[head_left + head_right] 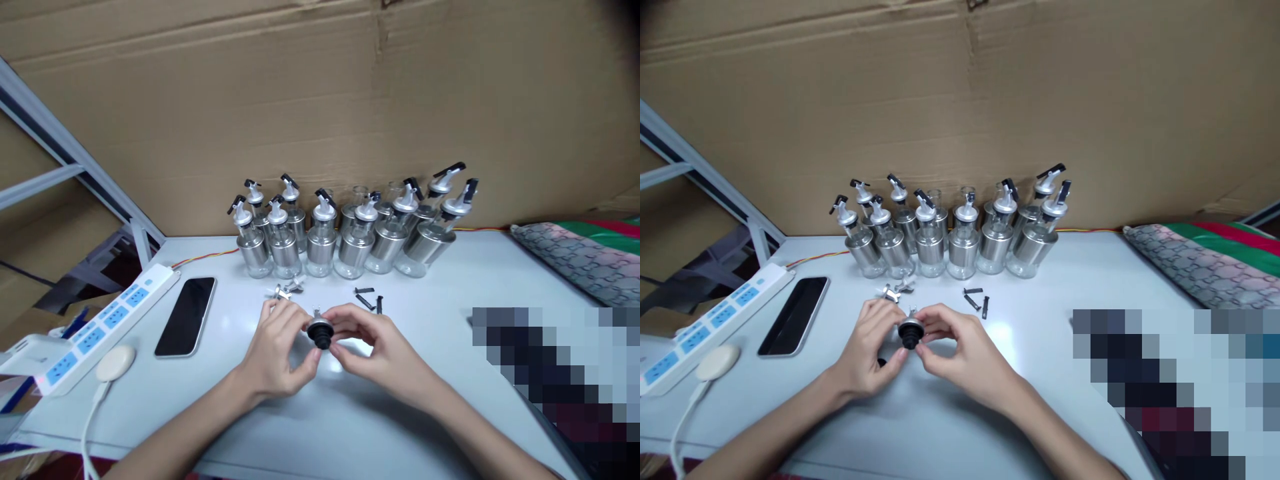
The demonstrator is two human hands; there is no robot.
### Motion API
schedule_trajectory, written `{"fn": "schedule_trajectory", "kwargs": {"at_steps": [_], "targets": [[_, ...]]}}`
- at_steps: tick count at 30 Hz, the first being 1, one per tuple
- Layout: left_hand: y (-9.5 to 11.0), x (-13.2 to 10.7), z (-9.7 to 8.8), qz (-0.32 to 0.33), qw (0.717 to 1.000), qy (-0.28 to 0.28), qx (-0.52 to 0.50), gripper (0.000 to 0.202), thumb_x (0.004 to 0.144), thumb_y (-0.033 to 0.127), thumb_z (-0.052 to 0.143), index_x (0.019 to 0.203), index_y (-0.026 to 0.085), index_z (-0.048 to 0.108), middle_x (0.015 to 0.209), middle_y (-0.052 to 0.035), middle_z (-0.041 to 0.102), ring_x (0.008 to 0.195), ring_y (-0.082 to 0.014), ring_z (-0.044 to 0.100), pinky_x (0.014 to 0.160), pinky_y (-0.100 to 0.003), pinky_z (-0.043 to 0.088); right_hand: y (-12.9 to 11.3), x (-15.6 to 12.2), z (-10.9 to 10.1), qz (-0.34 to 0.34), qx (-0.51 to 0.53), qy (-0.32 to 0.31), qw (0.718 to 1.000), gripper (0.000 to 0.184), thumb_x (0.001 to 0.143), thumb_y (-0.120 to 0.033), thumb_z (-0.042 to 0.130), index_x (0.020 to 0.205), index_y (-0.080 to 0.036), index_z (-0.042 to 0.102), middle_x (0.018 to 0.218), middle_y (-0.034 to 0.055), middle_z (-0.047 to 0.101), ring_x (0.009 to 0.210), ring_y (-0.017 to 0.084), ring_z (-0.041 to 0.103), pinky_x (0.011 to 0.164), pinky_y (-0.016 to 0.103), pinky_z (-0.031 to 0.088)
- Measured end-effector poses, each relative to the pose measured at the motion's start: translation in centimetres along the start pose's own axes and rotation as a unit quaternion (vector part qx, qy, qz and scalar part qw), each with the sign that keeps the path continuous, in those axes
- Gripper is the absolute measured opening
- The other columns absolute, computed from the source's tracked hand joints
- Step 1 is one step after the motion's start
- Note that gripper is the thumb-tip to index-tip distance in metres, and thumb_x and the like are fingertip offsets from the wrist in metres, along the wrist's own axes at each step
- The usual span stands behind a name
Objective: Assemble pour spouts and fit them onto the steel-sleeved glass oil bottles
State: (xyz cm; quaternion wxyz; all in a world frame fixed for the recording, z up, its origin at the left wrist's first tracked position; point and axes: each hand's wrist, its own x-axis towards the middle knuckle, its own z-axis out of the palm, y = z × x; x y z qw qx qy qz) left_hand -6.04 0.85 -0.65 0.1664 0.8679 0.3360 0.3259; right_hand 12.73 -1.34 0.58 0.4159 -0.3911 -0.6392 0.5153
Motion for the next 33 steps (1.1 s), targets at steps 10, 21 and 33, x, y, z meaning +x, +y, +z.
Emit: {"fn": "schedule_trajectory", "kwargs": {"at_steps": [10,21,33], "targets": [[0.2,-0.1,0.2,0.002,1.0,-0.015,-0.005,0.016,0.077,0.028,0.044,0.078,0.015,0.052,0.072,-0.0035,0.055,0.073,-0.018,0.047,0.073,-0.038,0.034,-0.1,-0.3,0.0,-0.03,-0.1,0.013,0.994,0.028,0.07,-0.008,0.056,0.096,-0.02,0.059,0.089,0.0022,0.067,0.081,0.016,0.064,0.078,0.028,0.052],[0.1,-0.2,1.0,-0.026,1.0,-0.007,-0.011,0.012,0.067,0.028,0.043,0.061,0.018,0.042,0.057,0.0009,0.049,0.059,-0.014,0.044,0.07,-0.037,0.036,0.6,-0.2,0.5,-0.024,-0.128,-0.001,0.991,0.024,0.068,-0.009,0.055,0.09,-0.019,0.057,0.071,-0.0021,0.061,0.065,0.013,0.058,0.066,0.025,0.047],[0.5,-0.2,1.1,-0.005,1.0,0.012,-0.014,0.014,0.069,0.024,0.042,0.057,0.018,0.038,0.05,0.0033,0.047,0.055,-0.0123,0.043,0.072,-0.036,0.034,0.4,-0.5,0.5,-0.01,-0.153,0.021,0.988,0.02,0.065,-0.012,0.055,0.084,-0.019,0.056,0.062,-0.0057,0.051,0.052,0.01,0.051,0.058,0.023,0.042]]}}
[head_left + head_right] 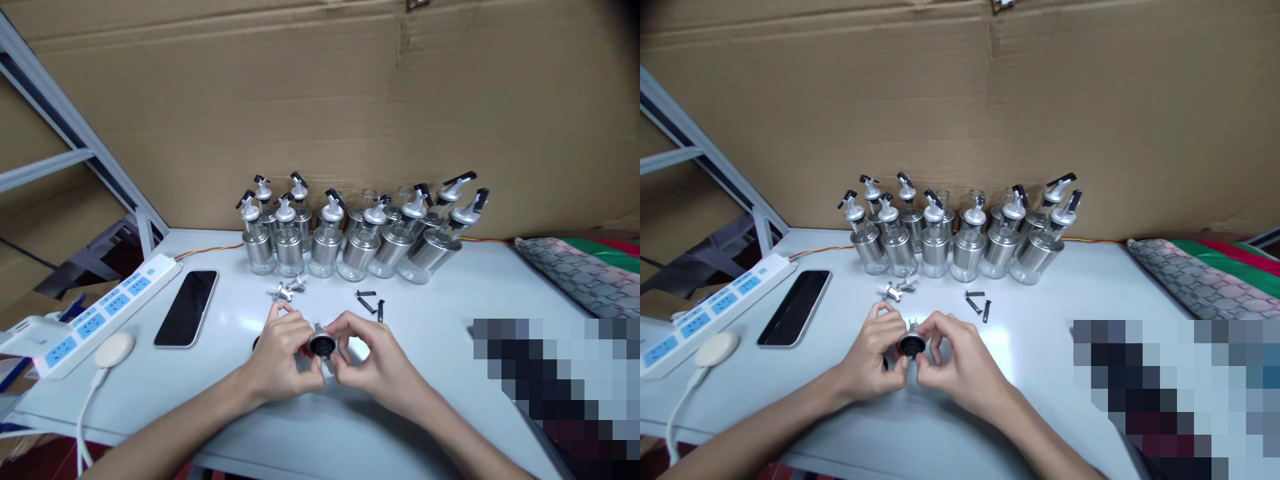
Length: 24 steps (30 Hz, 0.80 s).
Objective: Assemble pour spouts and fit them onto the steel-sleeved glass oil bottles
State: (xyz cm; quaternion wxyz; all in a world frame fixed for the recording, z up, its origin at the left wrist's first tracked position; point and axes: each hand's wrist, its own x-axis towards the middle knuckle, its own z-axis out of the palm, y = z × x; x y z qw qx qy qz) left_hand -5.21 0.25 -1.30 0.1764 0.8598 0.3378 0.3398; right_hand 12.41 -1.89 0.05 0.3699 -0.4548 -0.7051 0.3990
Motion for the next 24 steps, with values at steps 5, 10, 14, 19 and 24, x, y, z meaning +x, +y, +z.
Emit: {"fn": "schedule_trajectory", "kwargs": {"at_steps": [5,10,14,19,24], "targets": [[-0.1,-0.1,0.1,0.021,0.999,0.016,0.026,0.013,0.074,0.025,0.042,0.063,0.018,0.044,0.054,0.003,0.049,0.055,-0.0127,0.044,0.075,-0.037,0.035,-0.1,0.1,-0.1,-0.021,-0.009,0.015,1.0,0.021,0.066,-0.013,0.054,0.085,-0.02,0.058,0.064,-0.0039,0.057,0.054,0.012,0.056,0.061,0.025,0.046],[-0.3,-0.1,-0.1,0.022,0.999,0.027,0.026,0.016,0.082,0.029,0.043,0.089,0.016,0.051,0.08,-0.0033,0.061,0.076,-0.0177,0.057,0.081,-0.038,0.038,0.2,0.2,-0.6,-0.019,0.018,0.051,0.998,0.02,0.07,-0.016,0.059,0.089,-0.02,0.057,0.082,0.0023,0.067,0.076,0.017,0.066,0.071,0.027,0.05],[-0.4,-0.3,-0.2,0.024,0.999,0.038,0.014,0.021,0.09,0.033,0.046,0.104,0.018,0.045,0.091,-0.0048,0.062,0.077,-0.017,0.058,0.08,-0.035,0.042,0.6,0.1,-0.8,-0.019,0.009,0.065,0.998,0.016,0.073,-0.021,0.065,0.087,-0.021,0.056,0.089,0.0033,0.067,0.086,0.019,0.065,0.078,0.029,0.049],[-0.7,-0.4,0.0,0.026,0.999,0.033,-0.028,0.025,0.093,0.034,0.045,0.114,0.021,0.041,0.099,-0.0055,0.062,0.08,-0.0167,0.059,0.077,-0.031,0.045,0.7,0.2,-0.9,-0.041,0.012,0.055,0.998,0.013,0.078,-0.022,0.067,0.086,-0.021,0.057,0.09,0.0035,0.068,0.088,0.019,0.065,0.079,0.029,0.048],[-0.8,-0.3,-0.3,0.052,0.997,0.017,-0.052,0.031,0.095,0.035,0.043,0.123,0.023,0.038,0.105,-0.0067,0.061,0.086,-0.0174,0.06,0.081,-0.03,0.046,0.6,0.3,-1.1,-0.078,0.01,0.058,0.995,0.013,0.077,-0.019,0.07,0.083,-0.021,0.059,0.085,0.0011,0.067,0.081,0.016,0.064,0.074,0.025,0.048]]}}
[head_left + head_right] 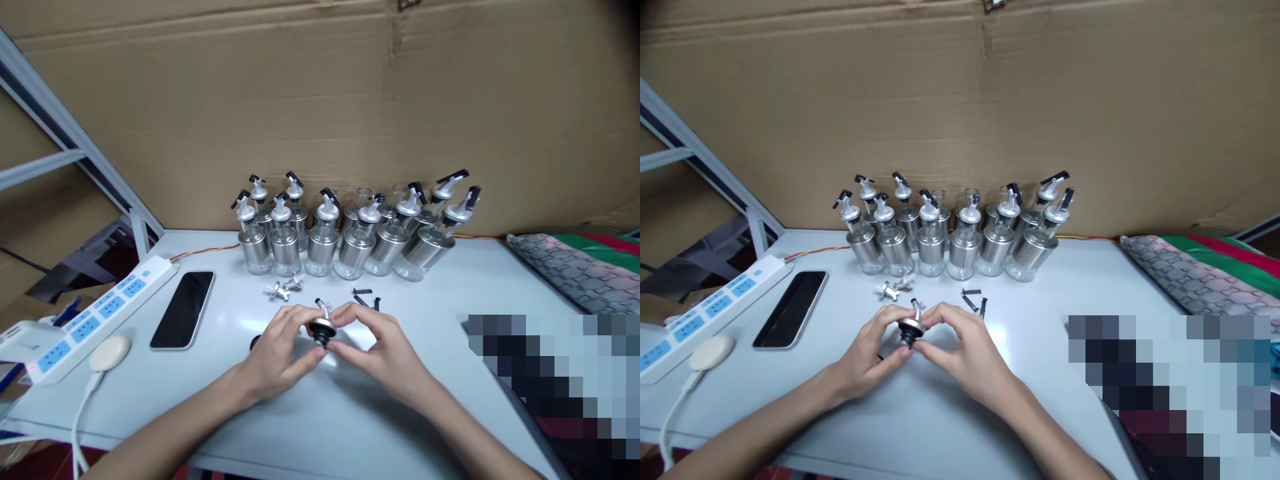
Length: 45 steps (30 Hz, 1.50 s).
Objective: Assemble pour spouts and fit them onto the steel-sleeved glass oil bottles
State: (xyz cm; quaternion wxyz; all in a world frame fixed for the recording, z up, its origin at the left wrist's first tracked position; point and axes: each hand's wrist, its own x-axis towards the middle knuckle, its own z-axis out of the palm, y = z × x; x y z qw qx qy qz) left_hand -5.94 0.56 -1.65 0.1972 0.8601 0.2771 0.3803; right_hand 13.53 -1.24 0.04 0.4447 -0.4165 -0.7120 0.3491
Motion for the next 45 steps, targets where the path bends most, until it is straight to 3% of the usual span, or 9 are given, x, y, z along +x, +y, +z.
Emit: {"fn": "schedule_trajectory", "kwargs": {"at_steps": [5,13,19,23,26,29,36,40,45], "targets": [[0.0,0.2,-0.3,0.012,1.0,-0.007,-0.012,0.034,0.097,0.039,0.039,0.125,0.022,0.038,0.105,-0.0077,0.061,0.091,-0.0183,0.059,0.082,-0.031,0.046,-0.1,0.0,-0.1,-0.031,-0.015,0.01,0.999,0.016,0.076,-0.011,0.069,0.083,-0.021,0.058,0.083,-0.0012,0.066,0.078,0.014,0.063,0.073,0.022,0.046],[0.3,0.2,-0.1,0.018,0.999,0.015,0.023,0.024,0.094,0.03,0.045,0.115,0.02,0.041,0.098,-0.0065,0.062,0.089,-0.0178,0.06,0.081,-0.031,0.046,0.3,0.0,0.1,-0.045,-0.02,0.006,0.999,0.014,0.078,-0.014,0.07,0.083,-0.02,0.059,0.086,0.001,0.068,0.082,0.015,0.064,0.075,0.023,0.047],[0.5,0.4,-0.2,0.03,0.999,0.021,0.028,0.024,0.087,0.021,0.047,0.11,0.02,0.042,0.093,-0.0053,0.062,0.086,-0.018,0.06,0.08,-0.033,0.045,0.1,-0.1,0.3,-0.041,-0.027,-0.021,0.999,0.008,0.081,-0.017,0.069,0.083,-0.019,0.061,0.087,0.003,0.07,0.083,0.017,0.065,0.075,0.027,0.048],[0.4,0.4,0.0,0.04,0.997,0.035,0.051,0.027,0.078,0.016,0.045,0.104,0.02,0.042,0.086,-0.0028,0.062,0.077,-0.0167,0.06,0.079,-0.035,0.043,-0.2,0.2,-0.3,-0.047,-0.099,-0.053,0.993,0.009,0.079,-0.016,0.071,0.085,-0.02,0.064,0.086,0.0014,0.071,0.083,0.018,0.065,0.078,0.031,0.043],[0.4,0.4,0.2,0.033,0.997,0.037,0.063,0.029,0.073,0.014,0.044,0.101,0.02,0.043,0.081,-0.0008,0.061,0.072,-0.0157,0.059,0.081,-0.036,0.043,0.6,0.6,-1.7,-0.012,-0.221,-0.023,0.975,0.008,0.08,-0.012,0.068,0.084,-0.019,0.066,0.085,0.0018,0.07,0.083,0.02,0.063,0.077,0.035,0.04],[0.4,0.4,0.3,0.021,0.997,0.029,0.061,0.03,0.07,0.013,0.044,0.099,0.02,0.044,0.08,0.0001,0.061,0.069,-0.015,0.058,0.081,-0.037,0.042,1.8,1.1,-3.3,0.072,-0.353,0.031,0.932,0.01,0.079,-0.009,0.067,0.081,-0.018,0.069,0.085,0.0043,0.07,0.085,0.025,0.061,0.074,0.037,0.039],[0.2,0.1,0.4,-0.006,0.999,0.008,0.05,0.03,0.065,0.004,0.038,0.09,0.021,0.041,0.081,0.0002,0.057,0.076,-0.0145,0.059,0.083,-0.036,0.039,2.3,1.3,-3.6,0.207,-0.478,-0.038,0.853,0.01,0.081,-0.016,0.066,0.089,-0.018,0.072,0.095,0.0082,0.067,0.098,0.029,0.055,0.076,0.038,0.038],[0.1,-0.1,0.4,-0.015,0.999,0.003,0.038,0.03,0.063,0.003,0.037,0.087,0.021,0.037,0.08,0.0001,0.053,0.077,-0.0149,0.056,0.081,-0.035,0.039,1.9,1.2,-3.4,0.228,-0.489,-0.047,0.841,0.01,0.082,-0.015,0.064,0.087,-0.016,0.073,0.094,0.0098,0.067,0.099,0.03,0.054,0.076,0.039,0.037],[0.1,-0.1,0.3,-0.014,0.999,-0.004,0.028,0.029,0.065,0.002,0.035,0.087,0.021,0.035,0.079,-0.0001,0.051,0.078,-0.0155,0.055,0.081,-0.035,0.038,2.1,1.4,-3.8,0.224,-0.476,-0.044,0.849,0.011,0.083,-0.015,0.061,0.081,-0.017,0.072,0.092,0.0089,0.067,0.095,0.029,0.055,0.075,0.039,0.038]]}}
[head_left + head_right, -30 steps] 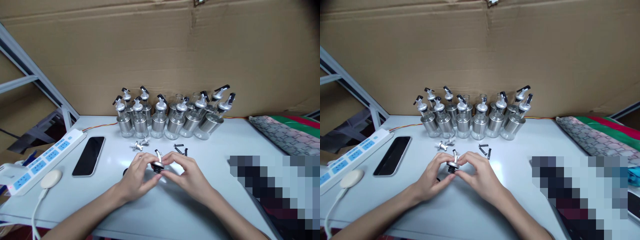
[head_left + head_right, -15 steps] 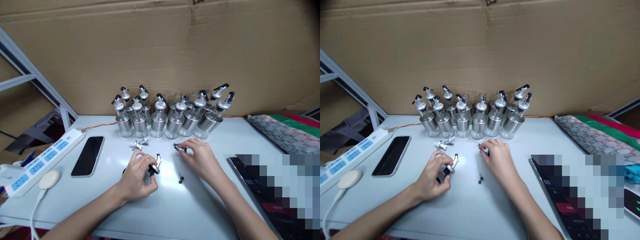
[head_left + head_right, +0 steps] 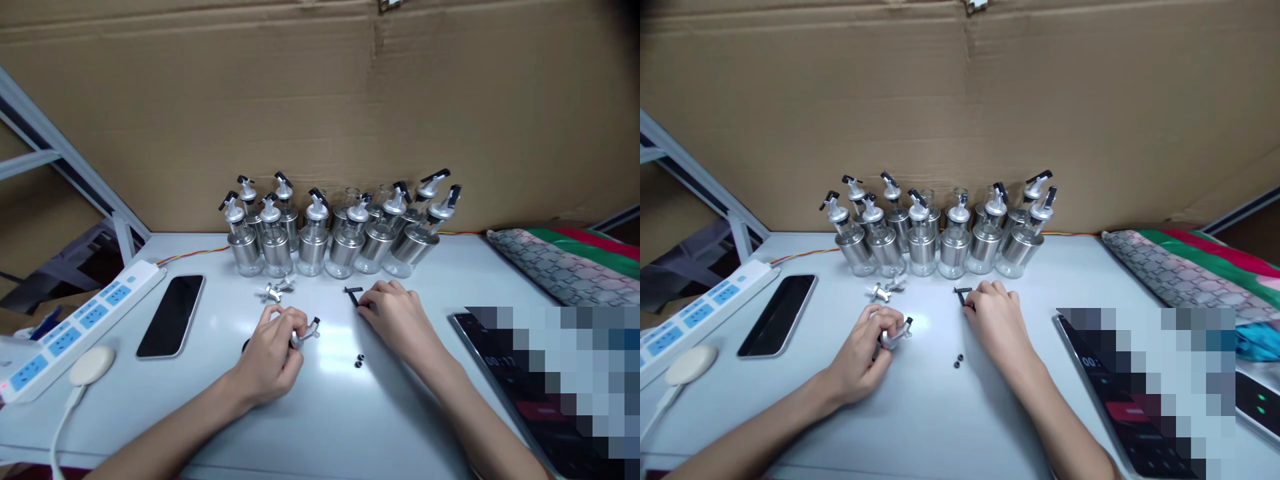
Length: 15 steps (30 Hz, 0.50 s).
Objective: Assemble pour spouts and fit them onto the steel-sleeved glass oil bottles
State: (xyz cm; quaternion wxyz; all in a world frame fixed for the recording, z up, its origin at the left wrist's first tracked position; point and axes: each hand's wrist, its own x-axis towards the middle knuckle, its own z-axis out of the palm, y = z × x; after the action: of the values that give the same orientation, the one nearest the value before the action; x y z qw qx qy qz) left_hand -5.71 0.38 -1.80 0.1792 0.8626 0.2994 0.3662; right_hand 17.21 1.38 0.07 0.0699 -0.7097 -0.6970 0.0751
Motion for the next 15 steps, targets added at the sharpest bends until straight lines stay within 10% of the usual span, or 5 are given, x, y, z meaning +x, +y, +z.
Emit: {"fn": "schedule_trajectory", "kwargs": {"at_steps": [4,11,15], "targets": [[0.1,0.1,-0.1,-0.003,1.0,-0.001,0.003,0.029,0.068,-0.001,0.034,0.087,0.021,0.034,0.083,-0.0023,0.053,0.08,-0.017,0.054,0.079,-0.034,0.039,-0.1,-0.2,-0.5,-0.077,0.152,-0.024,0.985,0.012,0.085,-0.016,0.055,0.079,-0.018,0.066,0.086,0.0058,0.067,0.087,0.023,0.058,0.075,0.034,0.042],[0.1,0.1,-0.2,-0.001,1.0,-0.001,-0.013,0.025,0.069,0.004,0.036,0.085,0.022,0.03,0.083,-0.0028,0.046,0.08,-0.0178,0.049,0.073,-0.032,0.039,-1.7,-1.9,-1.7,-0.204,0.471,-0.208,0.833,0.015,0.091,-0.031,0.053,0.092,-0.02,0.063,0.097,0.003,0.067,0.092,0.017,0.06,0.08,0.028,0.044],[0.5,0.3,-0.2,0.033,0.999,-0.009,-0.009,0.019,0.079,0.012,0.043,0.087,0.022,0.03,0.083,-0.0021,0.048,0.079,-0.0174,0.05,0.075,-0.033,0.04,-2.1,-2.0,-1.5,-0.209,0.523,-0.226,0.795,0.016,0.09,-0.033,0.054,0.088,-0.019,0.062,0.092,0.0022,0.065,0.087,0.015,0.058,0.078,0.027,0.043]]}}
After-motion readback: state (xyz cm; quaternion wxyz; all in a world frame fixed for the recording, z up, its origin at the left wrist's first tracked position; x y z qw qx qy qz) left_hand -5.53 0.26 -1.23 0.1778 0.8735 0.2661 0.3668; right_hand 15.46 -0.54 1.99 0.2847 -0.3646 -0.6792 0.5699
